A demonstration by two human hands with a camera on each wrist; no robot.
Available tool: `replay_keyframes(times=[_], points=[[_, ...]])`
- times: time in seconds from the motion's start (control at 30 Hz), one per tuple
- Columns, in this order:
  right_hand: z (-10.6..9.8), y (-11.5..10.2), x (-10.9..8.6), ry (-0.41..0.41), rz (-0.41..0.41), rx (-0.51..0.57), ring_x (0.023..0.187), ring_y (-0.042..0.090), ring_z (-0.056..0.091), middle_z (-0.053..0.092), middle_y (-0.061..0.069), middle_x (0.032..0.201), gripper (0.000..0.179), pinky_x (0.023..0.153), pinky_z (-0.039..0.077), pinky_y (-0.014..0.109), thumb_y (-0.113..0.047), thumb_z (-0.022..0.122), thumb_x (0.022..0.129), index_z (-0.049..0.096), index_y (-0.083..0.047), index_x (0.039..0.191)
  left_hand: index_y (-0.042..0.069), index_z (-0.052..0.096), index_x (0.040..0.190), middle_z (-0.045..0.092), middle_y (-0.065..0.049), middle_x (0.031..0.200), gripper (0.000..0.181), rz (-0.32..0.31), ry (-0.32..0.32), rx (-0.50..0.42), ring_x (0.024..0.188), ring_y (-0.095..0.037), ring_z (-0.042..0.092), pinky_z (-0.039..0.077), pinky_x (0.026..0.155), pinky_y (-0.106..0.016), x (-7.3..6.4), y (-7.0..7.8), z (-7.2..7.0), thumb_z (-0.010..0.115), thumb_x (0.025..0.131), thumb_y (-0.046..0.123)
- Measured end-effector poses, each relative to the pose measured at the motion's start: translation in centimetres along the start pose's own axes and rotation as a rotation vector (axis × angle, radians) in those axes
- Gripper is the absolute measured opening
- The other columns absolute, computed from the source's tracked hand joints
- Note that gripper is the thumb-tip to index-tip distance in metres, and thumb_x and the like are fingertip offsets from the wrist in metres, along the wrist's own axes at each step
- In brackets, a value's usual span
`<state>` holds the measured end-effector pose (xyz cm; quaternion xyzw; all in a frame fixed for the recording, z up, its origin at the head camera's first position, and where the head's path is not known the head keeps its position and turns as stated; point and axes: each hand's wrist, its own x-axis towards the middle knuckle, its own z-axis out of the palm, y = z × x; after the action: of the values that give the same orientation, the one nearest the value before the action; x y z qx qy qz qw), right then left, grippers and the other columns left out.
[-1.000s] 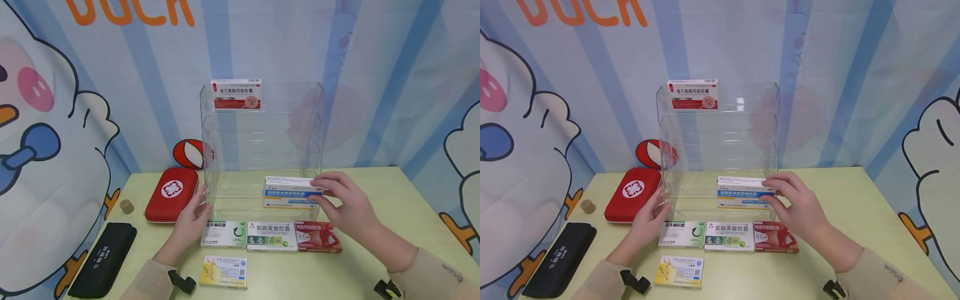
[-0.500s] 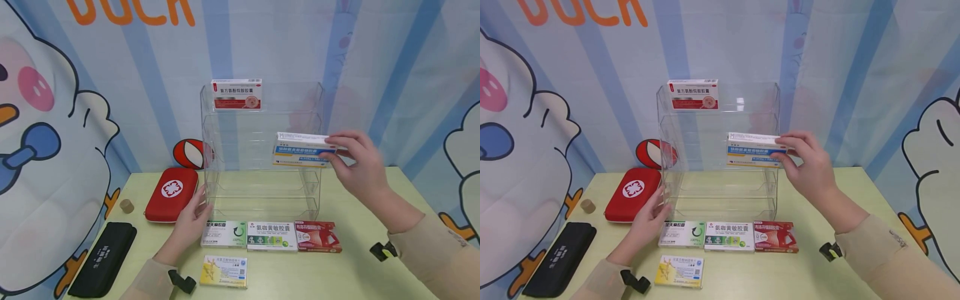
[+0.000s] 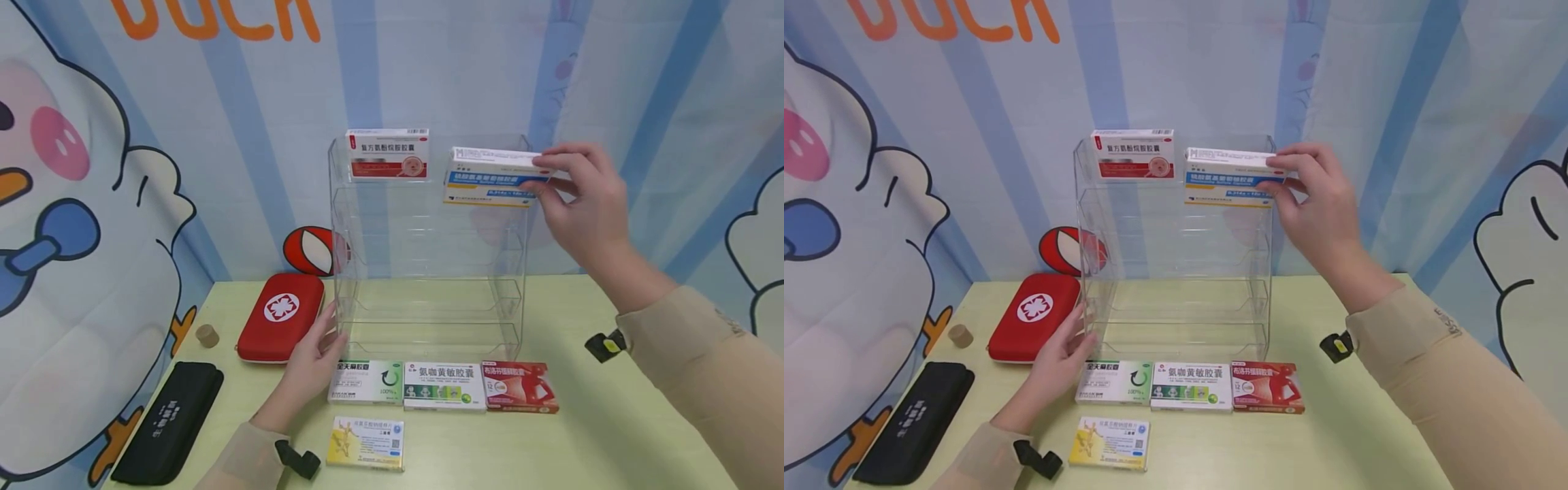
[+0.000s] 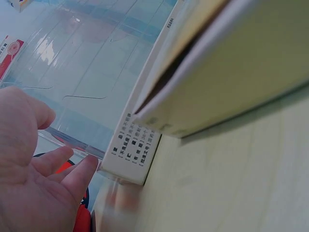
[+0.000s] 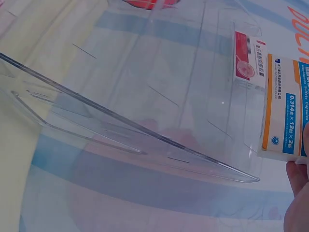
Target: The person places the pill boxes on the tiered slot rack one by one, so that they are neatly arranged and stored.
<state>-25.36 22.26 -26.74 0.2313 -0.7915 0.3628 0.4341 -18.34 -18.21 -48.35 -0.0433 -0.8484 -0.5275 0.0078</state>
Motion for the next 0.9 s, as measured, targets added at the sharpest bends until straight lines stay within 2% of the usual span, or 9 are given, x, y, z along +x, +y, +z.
replay_keyframes(times=[0.1, 0.5, 0.83, 0.9], points=[[0.2, -0.1, 1.3, 0.004, 0.023, -0.013, 0.122, 0.021, 0.069, 0.066, 0.021, 0.131, 0.025, 0.100, 0.054, 0.004, -0.001, 0.082, 0.097, 0.076, 0.006, 0.120, 0.043, 0.024, 0.175, 0.046, -0.009, 0.175, 0.082, -0.002, 0.003, 0.002, 0.157, -0.037, 0.053, 0.053, 0.121, -0.051, 0.0, -0.1, 0.0, 0.067, 0.110, 0.019], [1.4, -0.8, 5.7, 0.062, 0.134, -0.076, 0.127, 0.021, 0.074, 0.063, 0.018, 0.137, 0.029, 0.108, 0.059, 0.019, -0.010, 0.077, 0.103, 0.072, 0.006, 0.127, 0.045, 0.024, 0.175, 0.047, -0.007, 0.175, 0.081, -0.021, 0.007, 0.008, 0.157, -0.036, 0.053, 0.053, 0.121, -0.050, 0.0, 0.0, -0.1, 0.067, 0.110, 0.021], [3.0, 0.0, 7.6, 0.014, 0.200, -0.141, 0.134, 0.014, 0.065, 0.062, 0.010, 0.144, 0.028, 0.114, 0.057, 0.020, -0.014, 0.073, 0.106, 0.071, 0.002, 0.130, 0.047, 0.024, 0.174, 0.048, -0.007, 0.174, 0.080, -0.020, 0.005, 0.007, 0.157, -0.036, 0.054, 0.052, 0.121, -0.051, 0.0, 0.0, 0.0, 0.067, 0.110, 0.021], [3.3, 0.3, 7.8, 0.009, 0.192, -0.131, 0.134, 0.016, 0.065, 0.062, 0.012, 0.142, 0.027, 0.113, 0.058, 0.021, -0.012, 0.074, 0.106, 0.071, 0.004, 0.127, 0.047, 0.024, 0.174, 0.047, -0.007, 0.174, 0.081, -0.023, 0.006, 0.007, 0.157, -0.036, 0.053, 0.052, 0.121, -0.051, 0.0, 0.0, 0.0, 0.067, 0.110, 0.021]])
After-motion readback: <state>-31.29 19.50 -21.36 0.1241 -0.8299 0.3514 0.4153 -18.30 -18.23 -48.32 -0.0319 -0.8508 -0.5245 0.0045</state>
